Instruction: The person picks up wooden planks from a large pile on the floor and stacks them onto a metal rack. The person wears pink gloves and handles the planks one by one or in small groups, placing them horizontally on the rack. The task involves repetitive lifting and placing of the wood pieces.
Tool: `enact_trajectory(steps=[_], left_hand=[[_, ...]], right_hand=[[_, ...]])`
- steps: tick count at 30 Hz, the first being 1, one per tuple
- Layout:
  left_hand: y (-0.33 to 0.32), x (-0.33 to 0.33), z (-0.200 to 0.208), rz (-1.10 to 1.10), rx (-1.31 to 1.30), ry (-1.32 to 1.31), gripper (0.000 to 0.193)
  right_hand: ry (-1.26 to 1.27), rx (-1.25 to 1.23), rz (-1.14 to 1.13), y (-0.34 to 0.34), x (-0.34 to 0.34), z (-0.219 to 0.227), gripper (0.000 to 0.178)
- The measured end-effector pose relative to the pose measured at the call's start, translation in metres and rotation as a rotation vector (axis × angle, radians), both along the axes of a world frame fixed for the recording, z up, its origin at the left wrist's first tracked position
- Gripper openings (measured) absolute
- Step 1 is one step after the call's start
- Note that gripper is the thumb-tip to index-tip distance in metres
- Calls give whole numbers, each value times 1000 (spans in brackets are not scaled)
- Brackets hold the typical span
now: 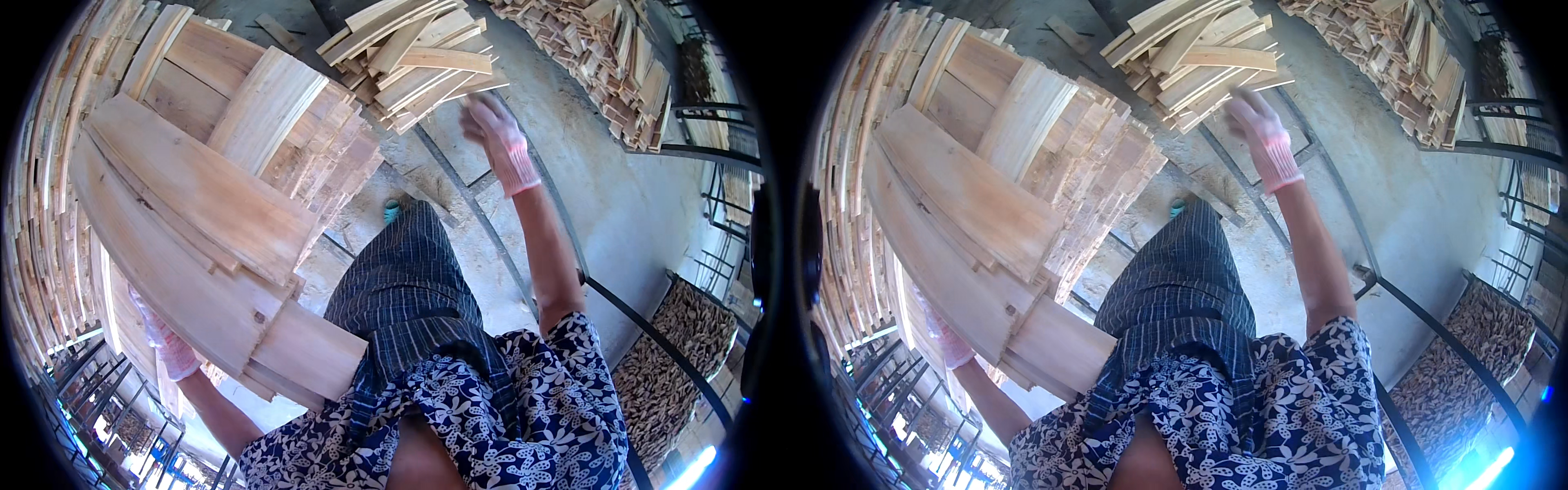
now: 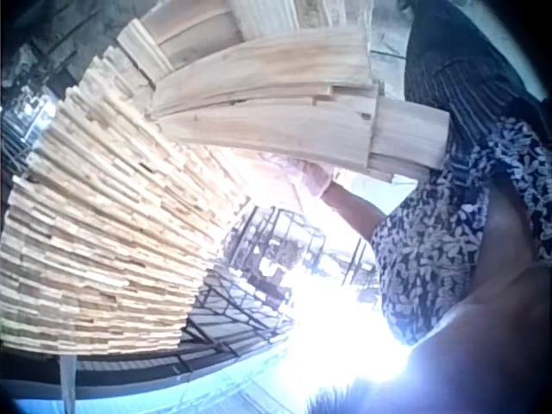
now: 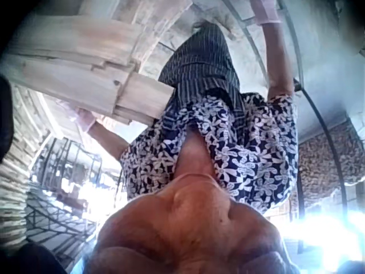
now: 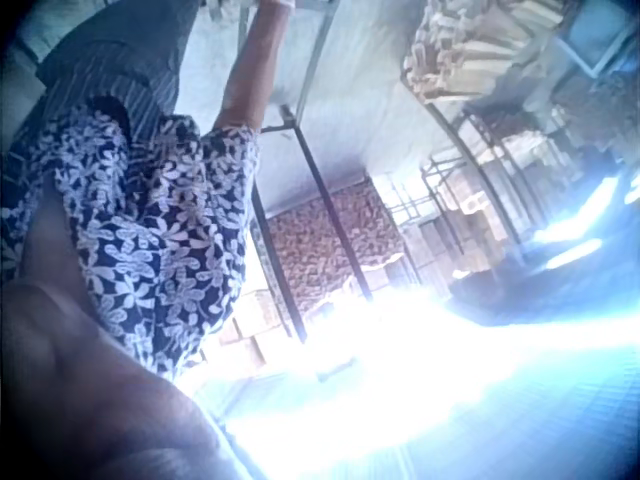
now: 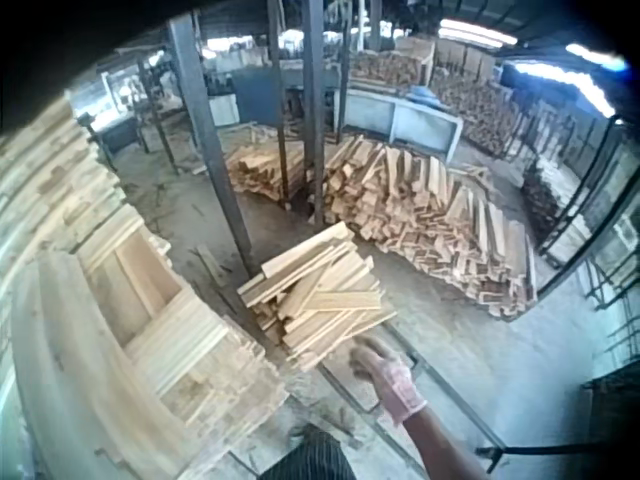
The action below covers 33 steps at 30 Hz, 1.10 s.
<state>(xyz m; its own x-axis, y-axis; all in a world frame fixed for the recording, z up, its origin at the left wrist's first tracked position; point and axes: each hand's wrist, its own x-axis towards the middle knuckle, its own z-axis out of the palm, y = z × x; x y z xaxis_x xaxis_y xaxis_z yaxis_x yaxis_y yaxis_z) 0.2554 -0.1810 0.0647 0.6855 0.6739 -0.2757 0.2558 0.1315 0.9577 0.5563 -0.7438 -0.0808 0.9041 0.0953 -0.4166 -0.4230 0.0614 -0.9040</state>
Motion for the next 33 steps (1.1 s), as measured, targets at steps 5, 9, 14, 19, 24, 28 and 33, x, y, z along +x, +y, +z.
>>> enact_trajectory(steps=[5, 9, 14, 19, 24, 28, 33], left_hand=[[17, -11, -4, -9, 59, 28, 70], [35, -20, -10, -58, 130, 51, 72], [-89, 48, 98, 118, 925, 553, 85], [-293, 115, 161, -106, 1638, 20, 73], [-438, 108, 42, -892, 859, -83, 68], [-519, 190, -133, -1140, 501, 257, 46], [-536, 250, -370, -1405, 543, 222, 40]], right_hand=[[277, -22, -226, -64, -56, -98, 46], [475, -129, -207, -88, -88, -159, 41], [0, -841, 750, -119, -112, -233, 27], [261, -534, 478, -133, -125, -252, 59], [323, -502, 464, -149, -121, -267, 59], [-162, -680, 796, -193, -165, -349, 33], [504, -463, 404, -230, -153, -386, 53]])
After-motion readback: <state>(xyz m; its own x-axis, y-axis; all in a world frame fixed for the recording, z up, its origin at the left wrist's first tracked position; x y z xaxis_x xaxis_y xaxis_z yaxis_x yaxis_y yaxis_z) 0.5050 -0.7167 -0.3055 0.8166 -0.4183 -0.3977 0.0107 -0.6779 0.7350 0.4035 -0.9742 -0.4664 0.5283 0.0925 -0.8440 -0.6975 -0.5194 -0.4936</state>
